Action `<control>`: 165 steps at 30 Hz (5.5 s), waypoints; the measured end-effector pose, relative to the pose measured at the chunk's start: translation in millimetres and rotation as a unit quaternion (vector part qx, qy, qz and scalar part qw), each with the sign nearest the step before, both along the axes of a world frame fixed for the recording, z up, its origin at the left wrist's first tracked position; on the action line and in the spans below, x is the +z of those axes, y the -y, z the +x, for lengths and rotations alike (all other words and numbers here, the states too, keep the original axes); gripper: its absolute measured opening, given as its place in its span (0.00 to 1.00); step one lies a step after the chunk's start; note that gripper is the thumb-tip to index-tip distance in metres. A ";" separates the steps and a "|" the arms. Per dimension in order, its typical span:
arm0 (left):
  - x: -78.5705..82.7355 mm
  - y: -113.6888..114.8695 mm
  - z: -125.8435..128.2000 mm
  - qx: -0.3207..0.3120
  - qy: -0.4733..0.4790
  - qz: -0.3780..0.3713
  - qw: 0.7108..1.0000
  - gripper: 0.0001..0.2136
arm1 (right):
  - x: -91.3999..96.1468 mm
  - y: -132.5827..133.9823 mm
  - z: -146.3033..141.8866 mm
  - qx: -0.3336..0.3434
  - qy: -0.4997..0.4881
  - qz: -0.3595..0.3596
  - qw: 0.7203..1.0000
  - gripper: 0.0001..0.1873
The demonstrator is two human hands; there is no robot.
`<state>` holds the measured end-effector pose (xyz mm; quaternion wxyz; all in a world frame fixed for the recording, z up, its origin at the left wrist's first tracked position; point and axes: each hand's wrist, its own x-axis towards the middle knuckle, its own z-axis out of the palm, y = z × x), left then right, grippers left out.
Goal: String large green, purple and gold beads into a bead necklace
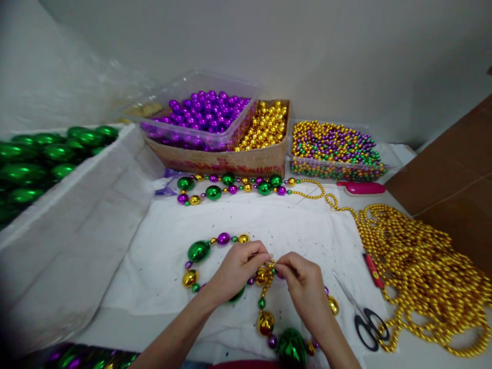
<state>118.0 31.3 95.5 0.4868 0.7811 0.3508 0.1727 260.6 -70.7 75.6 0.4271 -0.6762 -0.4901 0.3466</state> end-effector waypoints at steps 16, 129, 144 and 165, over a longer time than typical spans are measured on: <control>0.3 -2.1 15.3 0.015 -0.023 0.005 1.000 0.11 | -3.4 -18.8 -22.7 -0.057 -0.073 0.053 0.994 0.10; -13.8 4.1 -1.6 -0.020 0.141 -0.294 0.945 0.14 | -5.4 -13.5 16.5 0.110 -0.407 -0.161 0.892 0.09; -23.0 18.9 4.8 0.009 0.113 0.104 0.988 0.06 | -16.7 -10.9 9.3 -0.012 -0.602 -0.137 0.787 0.13; -10.4 4.6 1.3 0.005 0.073 -0.318 0.945 0.10 | 4.5 3.2 -2.9 0.027 0.206 0.067 0.976 0.10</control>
